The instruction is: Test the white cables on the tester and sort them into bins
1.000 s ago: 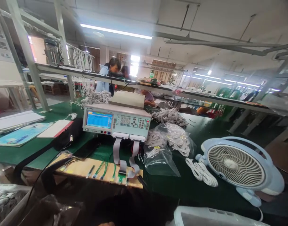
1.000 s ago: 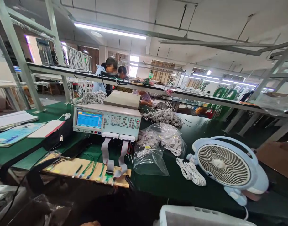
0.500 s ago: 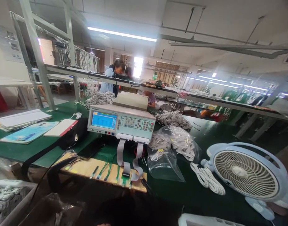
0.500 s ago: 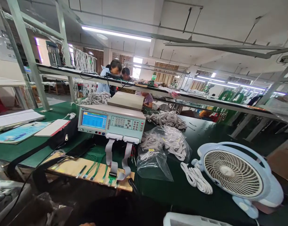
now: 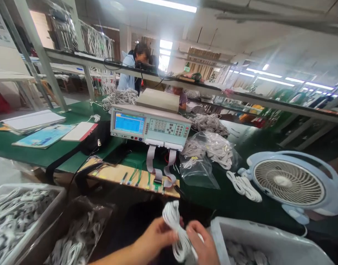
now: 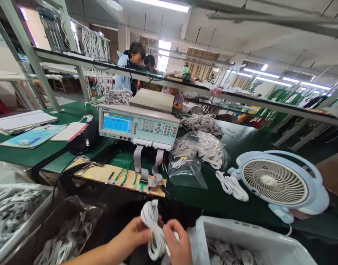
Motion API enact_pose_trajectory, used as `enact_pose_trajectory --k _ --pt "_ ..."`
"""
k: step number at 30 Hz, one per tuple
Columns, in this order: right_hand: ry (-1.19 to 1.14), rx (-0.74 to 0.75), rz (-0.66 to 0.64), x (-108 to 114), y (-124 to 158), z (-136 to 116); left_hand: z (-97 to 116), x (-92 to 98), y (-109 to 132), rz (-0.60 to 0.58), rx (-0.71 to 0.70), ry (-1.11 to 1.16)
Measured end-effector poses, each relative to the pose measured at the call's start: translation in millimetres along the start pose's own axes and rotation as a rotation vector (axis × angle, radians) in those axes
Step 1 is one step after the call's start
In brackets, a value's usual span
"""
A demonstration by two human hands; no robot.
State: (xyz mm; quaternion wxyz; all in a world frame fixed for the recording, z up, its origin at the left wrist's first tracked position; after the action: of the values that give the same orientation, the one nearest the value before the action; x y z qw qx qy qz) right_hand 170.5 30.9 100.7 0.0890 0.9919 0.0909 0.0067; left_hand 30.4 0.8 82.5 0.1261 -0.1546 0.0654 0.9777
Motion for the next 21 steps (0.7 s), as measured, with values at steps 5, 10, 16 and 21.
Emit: enact_pose_trajectory --k 5,10,16,21 --pt "-0.039 -0.265 -0.282 -62.6 -13.3 38.6 1.4 47.8 14.0 0.283 0.048 0.19" --pt "-0.006 -0.133 -0.217 -61.9 -30.8 30.1 -2.6 67.3 15.1 0.331 0.093 0.073" --pt "0.132 0.067 -0.169 -71.7 -41.7 11.3 -13.5 56.1 2.8 0.193 0.043 -0.035" --pt "0.088 0.121 -0.192 -79.2 -38.2 19.8 -18.8 56.8 -1.4 0.269 0.022 -0.108"
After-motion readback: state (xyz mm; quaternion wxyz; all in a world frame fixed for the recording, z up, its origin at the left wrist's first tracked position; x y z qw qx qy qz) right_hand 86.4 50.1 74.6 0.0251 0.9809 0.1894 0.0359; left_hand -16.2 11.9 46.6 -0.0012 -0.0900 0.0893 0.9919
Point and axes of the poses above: each hand's wrist, its own y-axis away from the middle knuckle, its own x-axis out of the back of the hand, z = x × y, the point moved 4 cm from there along -y, towards the middle knuckle, and after that the axes turned 8 degrees about -y, right-handed, at the moved point
